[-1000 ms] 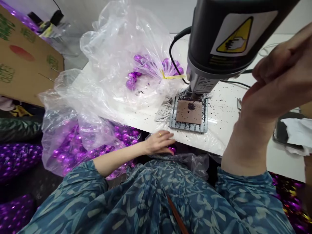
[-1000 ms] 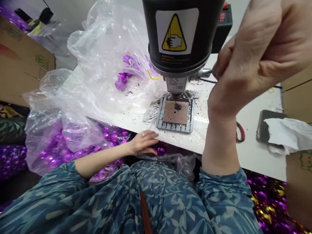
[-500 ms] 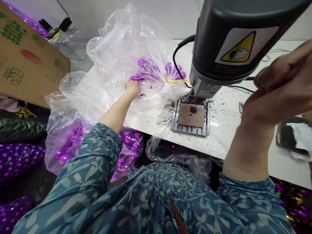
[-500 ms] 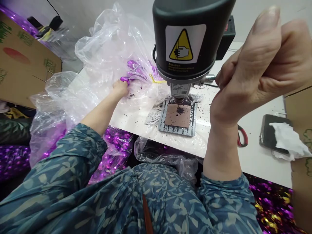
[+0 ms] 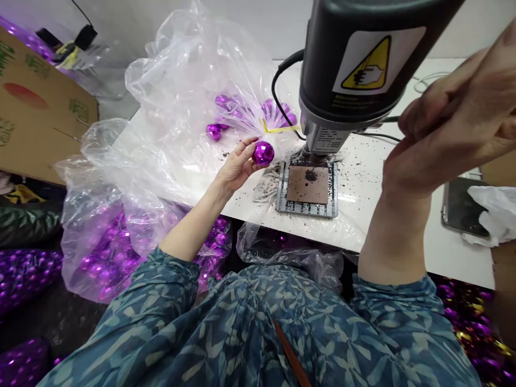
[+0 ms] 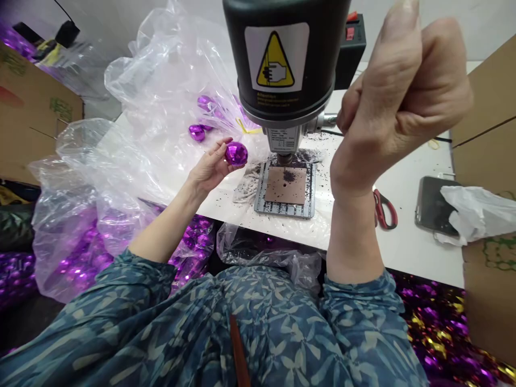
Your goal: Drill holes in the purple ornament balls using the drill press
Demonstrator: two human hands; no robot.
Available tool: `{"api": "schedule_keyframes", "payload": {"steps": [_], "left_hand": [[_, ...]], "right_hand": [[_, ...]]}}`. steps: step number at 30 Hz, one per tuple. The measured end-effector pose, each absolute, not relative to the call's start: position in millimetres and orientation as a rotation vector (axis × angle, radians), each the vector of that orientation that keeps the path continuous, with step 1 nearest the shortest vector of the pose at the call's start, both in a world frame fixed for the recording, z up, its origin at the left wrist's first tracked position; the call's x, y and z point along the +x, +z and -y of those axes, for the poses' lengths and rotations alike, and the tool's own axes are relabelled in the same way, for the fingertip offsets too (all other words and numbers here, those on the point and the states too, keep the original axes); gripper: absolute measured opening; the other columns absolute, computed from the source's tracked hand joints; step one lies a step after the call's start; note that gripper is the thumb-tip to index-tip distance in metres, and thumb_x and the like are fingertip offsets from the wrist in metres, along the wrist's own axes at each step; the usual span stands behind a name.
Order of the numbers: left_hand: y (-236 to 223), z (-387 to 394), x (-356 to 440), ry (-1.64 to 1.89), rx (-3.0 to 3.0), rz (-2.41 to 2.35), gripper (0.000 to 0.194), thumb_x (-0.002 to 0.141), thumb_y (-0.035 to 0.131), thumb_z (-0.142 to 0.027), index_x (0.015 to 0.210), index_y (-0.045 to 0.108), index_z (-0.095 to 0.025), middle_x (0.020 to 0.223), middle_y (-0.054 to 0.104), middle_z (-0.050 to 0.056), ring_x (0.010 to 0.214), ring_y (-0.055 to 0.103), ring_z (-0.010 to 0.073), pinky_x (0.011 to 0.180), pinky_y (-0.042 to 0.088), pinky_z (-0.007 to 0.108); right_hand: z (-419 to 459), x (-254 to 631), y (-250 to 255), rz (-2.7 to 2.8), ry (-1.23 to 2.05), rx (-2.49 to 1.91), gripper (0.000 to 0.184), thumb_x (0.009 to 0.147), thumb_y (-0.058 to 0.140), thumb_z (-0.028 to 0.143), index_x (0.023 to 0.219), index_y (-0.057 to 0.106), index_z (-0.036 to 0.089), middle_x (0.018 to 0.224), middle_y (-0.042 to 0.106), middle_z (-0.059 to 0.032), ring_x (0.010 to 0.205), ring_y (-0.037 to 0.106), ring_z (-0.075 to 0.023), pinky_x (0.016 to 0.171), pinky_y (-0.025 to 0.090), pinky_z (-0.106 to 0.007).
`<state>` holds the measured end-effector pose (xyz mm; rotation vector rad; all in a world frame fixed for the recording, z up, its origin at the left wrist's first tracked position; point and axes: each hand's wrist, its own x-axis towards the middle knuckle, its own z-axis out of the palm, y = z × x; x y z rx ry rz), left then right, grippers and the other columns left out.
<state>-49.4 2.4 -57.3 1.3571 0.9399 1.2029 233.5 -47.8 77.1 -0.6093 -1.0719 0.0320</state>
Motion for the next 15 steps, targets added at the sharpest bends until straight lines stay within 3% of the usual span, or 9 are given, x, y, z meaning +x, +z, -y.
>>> {"api": "schedule_keyframes", "payload": {"steps": [3,8,12,15], "left_hand": [[-62,20,-28,1.244,1.46,-0.956,0.055,0.09,0.068,-0.07,0.125,0.064,-0.027,0.123,0.071,0.011,0.113,0.072,0.0268,0.094,0.064,0.044],[-78,58,-3,1.596,1.71,-1.022,0.062,0.086,0.076,-0.064,0.135,0.055,-0.032,0.134,0.059,0.009,0.129,0.063,0.0271,0.103,0.06,0.042],[-109,62,16,1.386,1.623,-0.994,0.056,0.091,0.072,-0.061,0.134,0.055,-0.029,0.122,0.067,0.009,0.113,0.069,0.0212,0.1,0.06,0.039],[-130,48,24,1.293,1.596,-0.964,0.061,0.092,0.071,-0.062,0.139,0.055,-0.028,0.132,0.068,0.011,0.122,0.067,0.023,0.106,0.056,0.041]], "right_hand": [[49,224,81,0.989,-0.028,-0.473,0.051,0.085,0.058,0.055,0.06,0.03,0.021,0.051,0.026,0.0043,0.04,0.03,-0.0035,0.05,0.018,-0.028],[63,216,83,1.019,0.006,-0.532,0.039,0.098,0.046,0.012,0.062,0.033,0.021,0.051,0.038,0.0046,0.044,0.035,-0.003,0.058,0.026,-0.025],[68,215,86,1.015,0.055,-0.519,0.037,0.098,0.043,0.01,0.065,0.033,0.023,0.051,0.035,0.0065,0.044,0.034,-0.0027,0.058,0.026,-0.024],[70,215,87,1.039,0.066,-0.53,0.037,0.098,0.043,0.012,0.065,0.03,0.023,0.051,0.032,0.007,0.045,0.035,-0.0019,0.059,0.031,-0.023]]}}
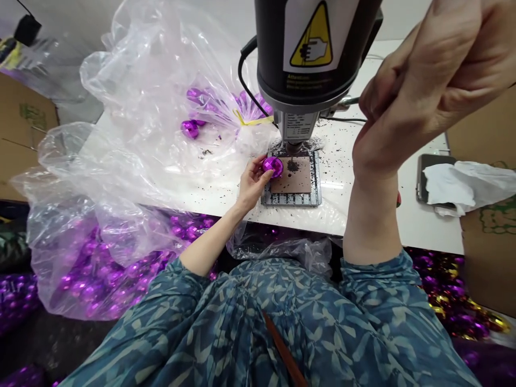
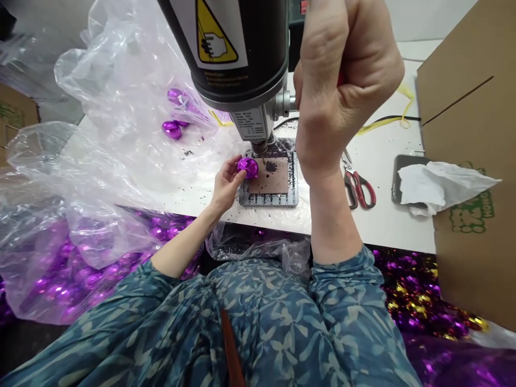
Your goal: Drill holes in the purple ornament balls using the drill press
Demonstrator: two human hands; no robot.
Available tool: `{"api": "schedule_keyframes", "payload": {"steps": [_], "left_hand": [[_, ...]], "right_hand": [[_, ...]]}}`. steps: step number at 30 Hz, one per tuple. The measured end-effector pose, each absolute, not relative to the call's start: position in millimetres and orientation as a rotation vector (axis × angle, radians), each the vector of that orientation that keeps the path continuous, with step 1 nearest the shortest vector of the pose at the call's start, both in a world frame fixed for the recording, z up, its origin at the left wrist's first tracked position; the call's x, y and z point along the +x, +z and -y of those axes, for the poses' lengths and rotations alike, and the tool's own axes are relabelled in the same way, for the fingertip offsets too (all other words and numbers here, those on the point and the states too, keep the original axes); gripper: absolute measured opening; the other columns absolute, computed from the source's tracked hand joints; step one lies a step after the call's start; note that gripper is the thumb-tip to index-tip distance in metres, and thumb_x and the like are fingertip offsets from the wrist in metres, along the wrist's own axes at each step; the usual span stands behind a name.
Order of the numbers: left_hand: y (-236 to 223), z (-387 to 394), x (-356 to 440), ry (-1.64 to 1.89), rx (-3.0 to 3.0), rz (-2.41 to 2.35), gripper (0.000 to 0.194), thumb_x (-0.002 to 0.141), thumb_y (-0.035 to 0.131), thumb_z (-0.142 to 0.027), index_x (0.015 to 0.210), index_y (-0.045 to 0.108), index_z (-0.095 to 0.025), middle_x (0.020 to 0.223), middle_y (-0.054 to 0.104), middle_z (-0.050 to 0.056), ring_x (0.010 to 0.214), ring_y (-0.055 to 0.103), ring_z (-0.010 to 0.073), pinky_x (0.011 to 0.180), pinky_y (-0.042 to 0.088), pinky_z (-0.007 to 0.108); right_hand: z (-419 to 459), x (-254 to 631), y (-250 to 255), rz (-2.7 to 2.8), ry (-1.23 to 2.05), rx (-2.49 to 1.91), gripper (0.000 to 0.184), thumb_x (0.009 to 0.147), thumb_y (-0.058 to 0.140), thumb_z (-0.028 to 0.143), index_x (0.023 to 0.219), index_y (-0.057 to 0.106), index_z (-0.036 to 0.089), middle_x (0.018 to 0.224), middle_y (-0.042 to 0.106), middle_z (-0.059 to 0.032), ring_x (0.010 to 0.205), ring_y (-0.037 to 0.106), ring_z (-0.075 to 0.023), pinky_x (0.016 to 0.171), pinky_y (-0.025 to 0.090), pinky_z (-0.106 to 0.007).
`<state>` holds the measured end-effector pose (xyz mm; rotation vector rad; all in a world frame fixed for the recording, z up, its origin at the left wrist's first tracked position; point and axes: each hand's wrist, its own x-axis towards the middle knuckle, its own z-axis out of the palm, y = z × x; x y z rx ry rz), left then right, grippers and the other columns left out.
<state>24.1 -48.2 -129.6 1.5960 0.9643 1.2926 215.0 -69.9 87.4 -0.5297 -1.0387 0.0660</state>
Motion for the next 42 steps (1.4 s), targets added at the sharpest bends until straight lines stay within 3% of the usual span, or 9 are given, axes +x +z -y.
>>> {"api": "schedule_keyframes", "payload": {"steps": [5,13,16,20,25,28,34,38,42], "left_hand": [[-144,30,31,1.285,1.632,-0.881,0.068,0.086,0.076,-0.064,0.14,0.058,-0.028,0.139,0.068,0.012,0.128,0.066,0.0265,0.112,0.053,0.047],[-147,19,38,1.263,1.756,-0.774,0.063,0.086,0.081,-0.056,0.14,0.061,-0.031,0.135,0.071,0.008,0.123,0.07,0.0256,0.11,0.056,0.046],[-147,17,40,1.24,1.817,-0.759,0.067,0.085,0.081,-0.059,0.142,0.059,-0.03,0.133,0.071,0.009,0.117,0.072,0.0251,0.104,0.059,0.044],[-143,19,41,1.249,1.944,-0.834,0.073,0.084,0.08,-0.062,0.143,0.055,-0.027,0.137,0.068,0.011,0.126,0.067,0.0272,0.11,0.055,0.045],[-132,32,44,1.204,2.064,-0.899,0.064,0.088,0.079,-0.053,0.139,0.055,-0.023,0.137,0.065,0.012,0.13,0.063,0.0281,0.114,0.052,0.046],[-128,39,49,1.198,2.092,-0.861,0.059,0.089,0.078,-0.047,0.138,0.055,-0.023,0.138,0.064,0.013,0.132,0.061,0.028,0.117,0.049,0.046],[-129,40,57,1.181,1.938,-0.851,0.061,0.088,0.078,-0.054,0.136,0.054,-0.025,0.135,0.067,0.012,0.124,0.067,0.0259,0.109,0.055,0.044],[-133,40,59,1.215,1.871,-0.84,0.063,0.084,0.083,-0.053,0.133,0.054,-0.025,0.134,0.068,0.011,0.123,0.068,0.0253,0.109,0.055,0.044],[-135,40,59,1.226,1.845,-0.8,0.062,0.085,0.083,-0.052,0.133,0.054,-0.026,0.134,0.067,0.012,0.125,0.067,0.0257,0.111,0.054,0.045]], "right_hand": [[75,216,85,1.034,0.114,-0.535,0.036,0.097,0.046,0.013,0.065,0.031,0.021,0.055,0.029,0.0057,0.046,0.034,0.0,0.06,0.032,-0.021],[69,220,78,1.094,0.064,-0.383,0.03,0.096,0.051,0.021,0.068,0.044,0.017,0.059,0.031,0.006,0.05,0.037,0.0043,0.063,0.033,-0.018],[69,220,77,1.095,0.065,-0.386,0.032,0.095,0.052,0.019,0.064,0.047,0.015,0.064,0.029,0.0042,0.051,0.038,0.0052,0.064,0.035,-0.017],[66,222,75,1.102,0.065,-0.334,0.038,0.094,0.05,0.014,0.057,0.05,0.011,0.067,0.027,0.002,0.052,0.039,0.0067,0.064,0.034,-0.014],[66,224,74,1.109,0.06,-0.344,0.036,0.094,0.049,0.01,0.059,0.056,0.012,0.069,0.027,0.0023,0.053,0.042,0.0069,0.064,0.034,-0.014],[67,223,74,1.113,0.043,-0.337,0.037,0.095,0.05,0.014,0.059,0.054,0.011,0.072,0.028,0.002,0.054,0.043,0.007,0.064,0.035,-0.015],[68,217,75,1.065,0.061,-0.351,0.031,0.095,0.052,0.012,0.066,0.04,0.015,0.067,0.025,0.0034,0.05,0.04,0.0053,0.063,0.032,-0.018],[70,217,75,1.062,0.044,-0.365,0.028,0.095,0.051,0.012,0.068,0.048,0.014,0.072,0.027,0.0026,0.051,0.042,0.006,0.065,0.034,-0.019],[74,216,69,1.077,-0.011,-0.381,0.03,0.097,0.053,0.016,0.067,0.047,0.014,0.06,0.027,0.0052,0.049,0.04,0.0046,0.061,0.026,-0.021]]}}
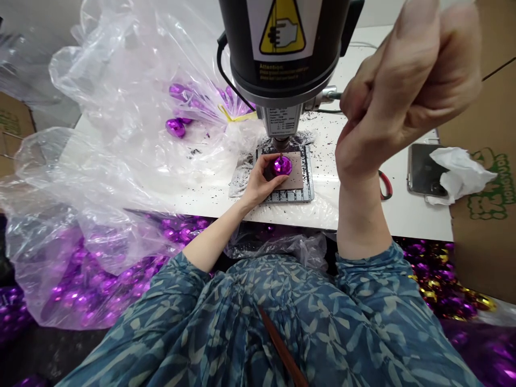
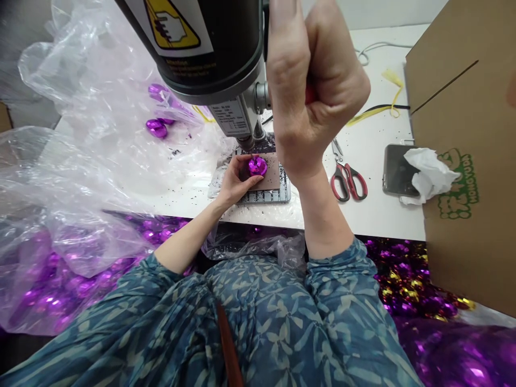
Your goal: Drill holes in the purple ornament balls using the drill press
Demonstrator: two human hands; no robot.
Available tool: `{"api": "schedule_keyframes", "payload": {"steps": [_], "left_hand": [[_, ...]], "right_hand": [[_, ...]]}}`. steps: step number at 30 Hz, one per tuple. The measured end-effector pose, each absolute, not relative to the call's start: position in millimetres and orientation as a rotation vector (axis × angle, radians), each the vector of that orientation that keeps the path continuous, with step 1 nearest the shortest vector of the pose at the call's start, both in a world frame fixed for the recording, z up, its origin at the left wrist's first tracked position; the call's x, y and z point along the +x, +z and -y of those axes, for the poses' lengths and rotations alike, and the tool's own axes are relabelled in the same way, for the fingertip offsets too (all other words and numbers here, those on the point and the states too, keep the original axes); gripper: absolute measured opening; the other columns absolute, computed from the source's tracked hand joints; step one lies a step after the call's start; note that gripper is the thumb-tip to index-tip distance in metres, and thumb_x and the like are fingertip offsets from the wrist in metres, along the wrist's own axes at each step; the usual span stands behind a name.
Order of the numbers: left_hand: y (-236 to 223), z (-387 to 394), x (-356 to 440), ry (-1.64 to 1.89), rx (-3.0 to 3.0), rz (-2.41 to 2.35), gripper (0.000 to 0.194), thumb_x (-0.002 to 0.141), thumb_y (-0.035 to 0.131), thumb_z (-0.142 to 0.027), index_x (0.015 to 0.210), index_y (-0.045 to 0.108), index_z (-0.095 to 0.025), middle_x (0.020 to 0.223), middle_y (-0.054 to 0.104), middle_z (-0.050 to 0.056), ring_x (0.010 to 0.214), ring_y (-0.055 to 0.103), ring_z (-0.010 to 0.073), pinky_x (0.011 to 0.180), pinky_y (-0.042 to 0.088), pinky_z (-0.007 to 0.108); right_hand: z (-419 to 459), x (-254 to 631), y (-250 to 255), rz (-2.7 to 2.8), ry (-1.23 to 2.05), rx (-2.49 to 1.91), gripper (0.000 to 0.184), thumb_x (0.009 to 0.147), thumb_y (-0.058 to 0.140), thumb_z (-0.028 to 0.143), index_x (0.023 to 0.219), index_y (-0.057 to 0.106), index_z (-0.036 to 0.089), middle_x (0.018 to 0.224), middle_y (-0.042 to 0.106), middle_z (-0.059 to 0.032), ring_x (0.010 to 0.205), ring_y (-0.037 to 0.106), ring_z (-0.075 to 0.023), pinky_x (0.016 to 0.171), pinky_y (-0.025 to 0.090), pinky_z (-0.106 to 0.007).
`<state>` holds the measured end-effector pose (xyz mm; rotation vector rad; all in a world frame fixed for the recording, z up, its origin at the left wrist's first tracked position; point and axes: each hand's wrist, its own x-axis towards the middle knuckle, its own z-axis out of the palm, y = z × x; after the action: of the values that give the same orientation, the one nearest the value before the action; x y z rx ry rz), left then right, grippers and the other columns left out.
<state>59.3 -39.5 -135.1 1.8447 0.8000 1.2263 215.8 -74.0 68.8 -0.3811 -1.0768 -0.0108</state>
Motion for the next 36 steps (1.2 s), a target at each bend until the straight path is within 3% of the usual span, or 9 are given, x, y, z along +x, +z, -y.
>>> {"api": "schedule_keyframes", "payload": {"steps": [3,6,10,14,21,27,33,36], "left_hand": [[-135,39,58,1.205,1.87,-0.796,0.061,0.086,0.082,-0.049,0.134,0.052,-0.026,0.135,0.066,0.012,0.127,0.066,0.0259,0.111,0.054,0.045],[-135,39,58,1.201,1.902,-0.791,0.061,0.088,0.08,-0.05,0.136,0.05,-0.026,0.137,0.064,0.012,0.128,0.065,0.0259,0.111,0.053,0.044],[-135,39,58,1.207,1.917,-0.79,0.06,0.089,0.079,-0.052,0.135,0.05,-0.026,0.136,0.065,0.011,0.126,0.067,0.0252,0.108,0.055,0.041],[-134,39,58,1.216,1.893,-0.792,0.061,0.087,0.08,-0.053,0.134,0.052,-0.026,0.134,0.067,0.011,0.125,0.067,0.0249,0.108,0.055,0.041],[-136,38,58,1.206,1.883,-0.832,0.063,0.086,0.079,-0.058,0.133,0.052,-0.026,0.133,0.067,0.012,0.126,0.067,0.0258,0.109,0.055,0.043],[-134,39,59,1.21,1.863,-0.847,0.064,0.084,0.08,-0.061,0.131,0.054,-0.025,0.132,0.067,0.012,0.124,0.068,0.0262,0.107,0.056,0.044],[-133,40,59,1.217,1.861,-0.839,0.065,0.084,0.08,-0.061,0.131,0.053,-0.024,0.131,0.068,0.013,0.123,0.068,0.0258,0.107,0.056,0.044],[-134,39,61,1.223,1.858,-0.851,0.064,0.084,0.081,-0.06,0.129,0.054,-0.024,0.13,0.068,0.012,0.122,0.069,0.0253,0.106,0.056,0.043]], "right_hand": [[74,213,62,0.998,-0.047,-0.422,0.038,0.092,0.06,0.034,0.064,0.046,0.014,0.057,0.02,0.0047,0.045,0.036,0.0029,0.055,0.02,-0.023],[69,212,54,0.98,-0.105,-0.536,0.05,0.092,0.056,0.053,0.062,0.042,0.016,0.06,0.012,0.0032,0.043,0.027,0.0015,0.05,0.021,-0.022],[62,215,42,0.999,-0.138,-0.483,0.056,0.098,0.054,0.054,0.065,0.025,0.019,0.057,0.01,0.0034,0.042,0.014,-0.0009,0.045,0.019,-0.024],[59,218,30,1.01,-0.18,-0.505,0.061,0.097,0.054,0.059,0.066,0.017,0.021,0.051,0.013,0.0046,0.041,0.015,-0.0031,0.042,0.02,-0.027],[54,222,9,1.029,-0.255,-0.45,0.066,0.096,0.054,0.05,0.065,0.004,0.02,0.041,0.013,0.0036,0.035,0.016,-0.0058,0.038,0.018,-0.033],[50,223,3,1.025,-0.211,-0.203,0.051,0.092,0.057,0.023,0.06,0.018,0.019,0.044,0.018,0.0044,0.039,0.018,-0.0069,0.04,0.019,-0.031],[58,221,11,1.118,-0.252,-0.206,0.049,0.094,0.052,0.018,0.061,0.016,0.018,0.045,0.016,0.0051,0.036,0.018,-0.0052,0.038,0.017,-0.026],[67,216,43,1.039,-0.142,-0.353,0.047,0.094,0.053,0.013,0.063,0.019,0.018,0.05,0.017,0.0061,0.039,0.023,-0.0013,0.047,0.017,-0.023]]}}
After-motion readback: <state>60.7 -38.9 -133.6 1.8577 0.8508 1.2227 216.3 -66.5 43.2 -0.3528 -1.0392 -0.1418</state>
